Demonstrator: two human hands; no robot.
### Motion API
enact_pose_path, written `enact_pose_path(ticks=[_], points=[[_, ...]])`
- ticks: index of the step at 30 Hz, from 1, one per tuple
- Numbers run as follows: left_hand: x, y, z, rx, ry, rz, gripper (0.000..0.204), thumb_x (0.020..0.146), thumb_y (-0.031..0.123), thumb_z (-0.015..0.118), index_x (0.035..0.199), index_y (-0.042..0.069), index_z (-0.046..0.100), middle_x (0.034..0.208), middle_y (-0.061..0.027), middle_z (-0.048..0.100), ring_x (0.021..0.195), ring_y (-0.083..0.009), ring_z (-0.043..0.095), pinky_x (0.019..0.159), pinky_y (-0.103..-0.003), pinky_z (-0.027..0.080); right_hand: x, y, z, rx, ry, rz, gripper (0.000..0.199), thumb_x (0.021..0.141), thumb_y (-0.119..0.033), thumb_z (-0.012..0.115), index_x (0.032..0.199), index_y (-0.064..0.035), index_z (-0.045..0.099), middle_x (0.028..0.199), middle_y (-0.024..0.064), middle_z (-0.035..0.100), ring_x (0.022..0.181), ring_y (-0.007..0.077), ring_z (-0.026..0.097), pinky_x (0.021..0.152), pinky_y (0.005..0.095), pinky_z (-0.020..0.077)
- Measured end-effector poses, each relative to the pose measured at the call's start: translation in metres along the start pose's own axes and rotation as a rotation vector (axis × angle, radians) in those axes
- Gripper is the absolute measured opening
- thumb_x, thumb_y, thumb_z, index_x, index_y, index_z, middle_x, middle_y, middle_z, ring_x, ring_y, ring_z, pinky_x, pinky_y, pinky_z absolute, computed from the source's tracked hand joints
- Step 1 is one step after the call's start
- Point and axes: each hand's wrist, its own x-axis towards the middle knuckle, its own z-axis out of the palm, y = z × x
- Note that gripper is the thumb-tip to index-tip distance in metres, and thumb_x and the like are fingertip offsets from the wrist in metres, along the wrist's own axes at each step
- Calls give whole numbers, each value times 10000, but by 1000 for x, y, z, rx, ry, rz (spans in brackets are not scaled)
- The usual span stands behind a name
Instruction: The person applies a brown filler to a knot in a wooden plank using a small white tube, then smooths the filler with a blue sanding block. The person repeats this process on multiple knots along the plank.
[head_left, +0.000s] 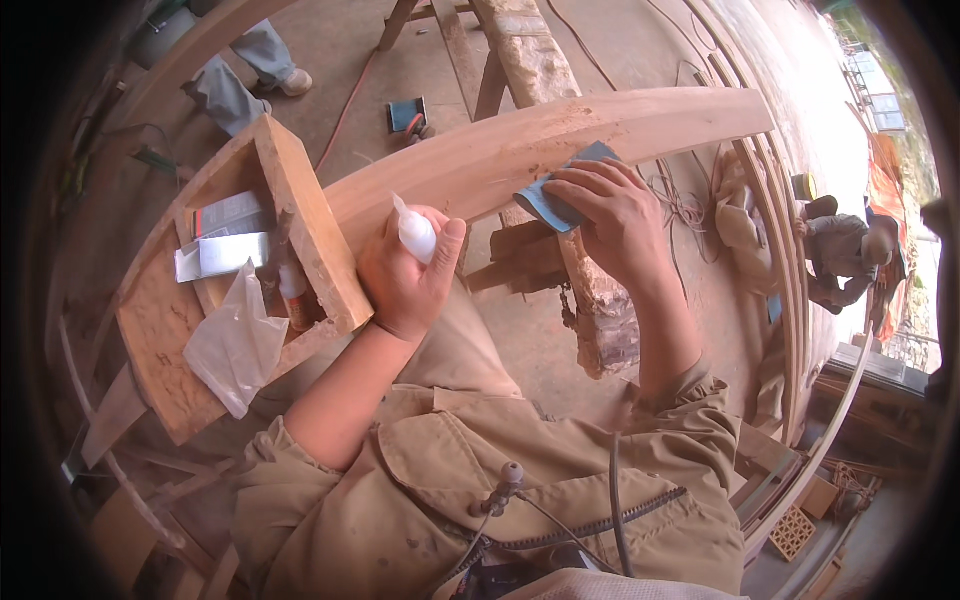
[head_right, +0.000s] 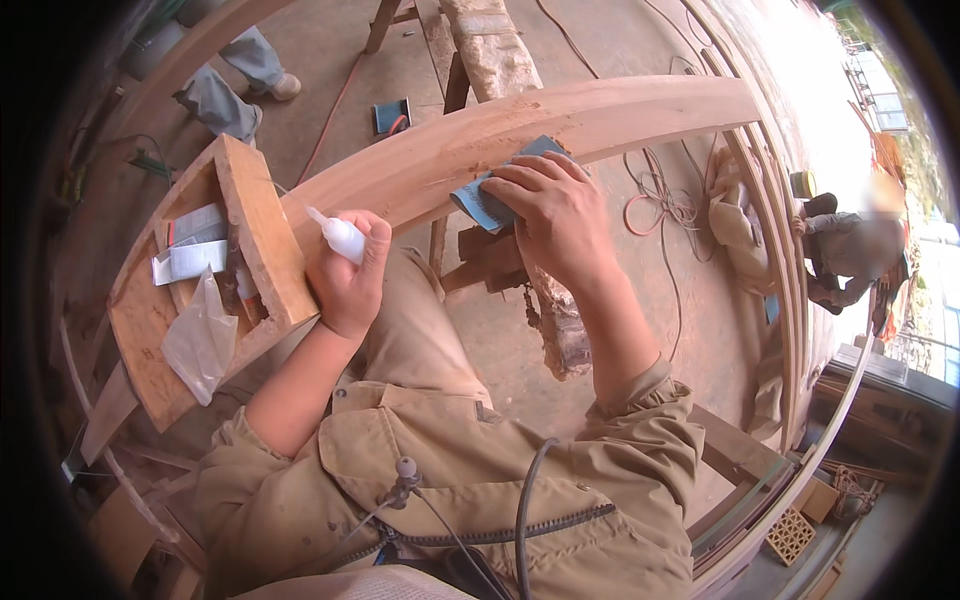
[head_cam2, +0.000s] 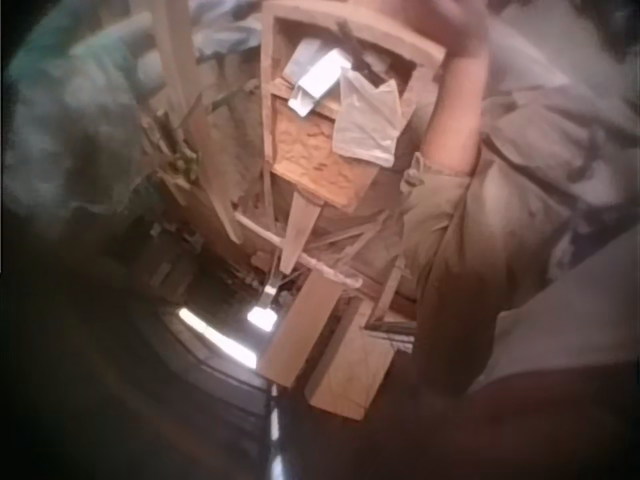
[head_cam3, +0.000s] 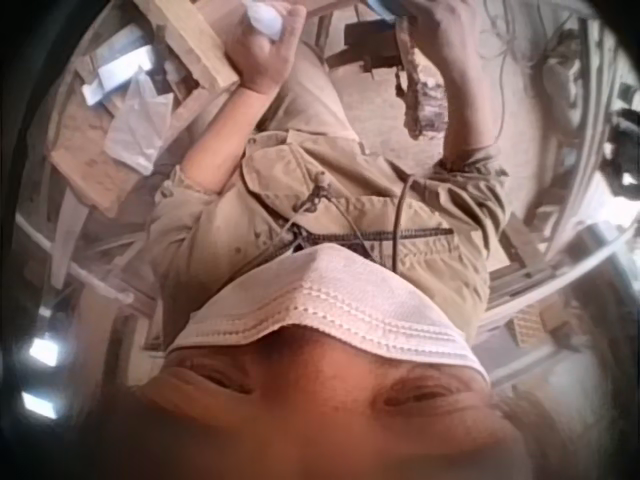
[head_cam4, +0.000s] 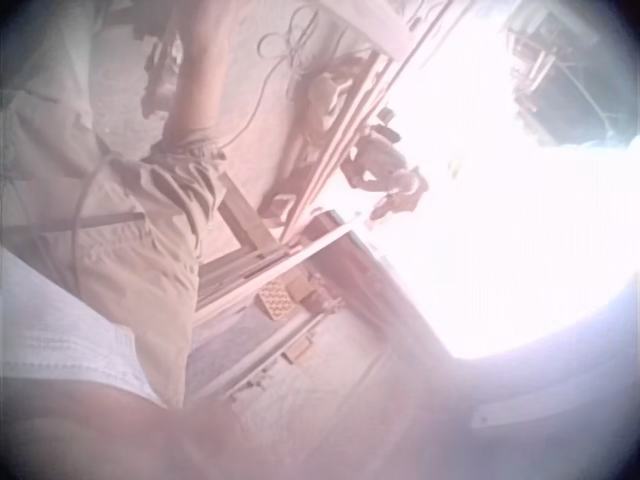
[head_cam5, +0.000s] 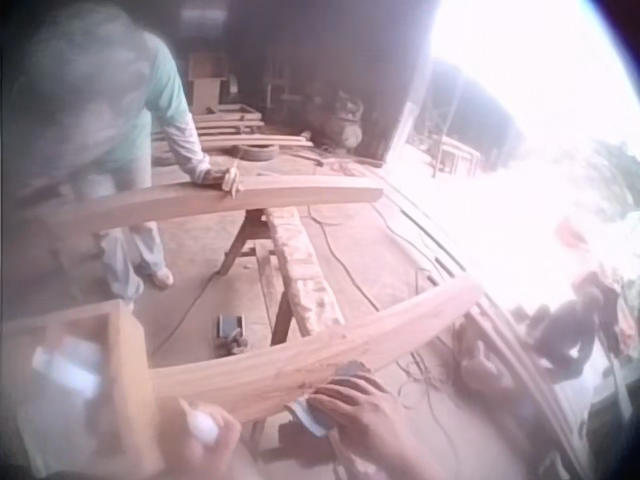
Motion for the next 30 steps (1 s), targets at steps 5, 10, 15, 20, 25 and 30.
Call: enact_pose_path(ticks=[5, 10, 15, 20, 25, 30], points=[[1, 3, 0, -30, -5, -12, 306, 877, 358, 671, 797, 72, 592, 686, -45, 622, 597, -246, 603, 547, -346, 459, 1, 3, 0, 19, -17, -7, 430, 605, 32, 603, 1000, -114, 689, 1063, 21, 680, 1063, 218, 606, 952, 379, 460], [2, 2, -1, -27, 12, 7, 302, 877, 347, 673, 796, 69, 588, 678, -44, 618, 598, -245, 605, 546, -349, 459, 13, -5, 9, 102, 8, -64, 425, 578, 22, 626, 982, -95, 687, 1057, 38, 681, 1047, 215, 613, 950, 373, 463], [1, 2, 0, -26, -9, -1, 299, 880, 346, 670, 806, 67, 589, 678, -47, 617, 598, -248, 603, 547, -350, 459, 4, -10, 6, 90, 8, -6, 383, 613, 12, 625, 978, -89, 689, 1038, 43, 686, 1039, 218, 619, 937, 370, 471], [1, 5, -1, -26, -14, -20, 301, 880, 349, 669, 805, 70, 587, 688, -47, 621, 609, -252, 603, 556, -351, 460, 5, -9, 10, 53, 165, 54, 334, 663, 26, 605, 963, -92, 690, 1016, 52, 693, 987, 231, 643, 903, 375, 494], [2, 5, -2, -1, -26, -5, 299, 883, 348, 664, 800, 74, 581, 703, -45, 627, 626, -250, 606, 566, -347, 461, 7, -4, 17, 94, 249, 212, 320, 708, 36, 585, 988, -76, 691, 1028, 83, 694, 1022, 242, 636, 902, 371, 496], [0, 2, -3, -15, -34, -5, 297, 887, 343, 660, 800, 71, 577, 720, -42, 632, 620, -251, 596, 563, -350, 456, 6, -50, 50, 97, 216, 221, 371, 716, 25, 567, 1061, -66, 668, 1120, 98, 670, 1091, 250, 616, 949, 362, 481]])
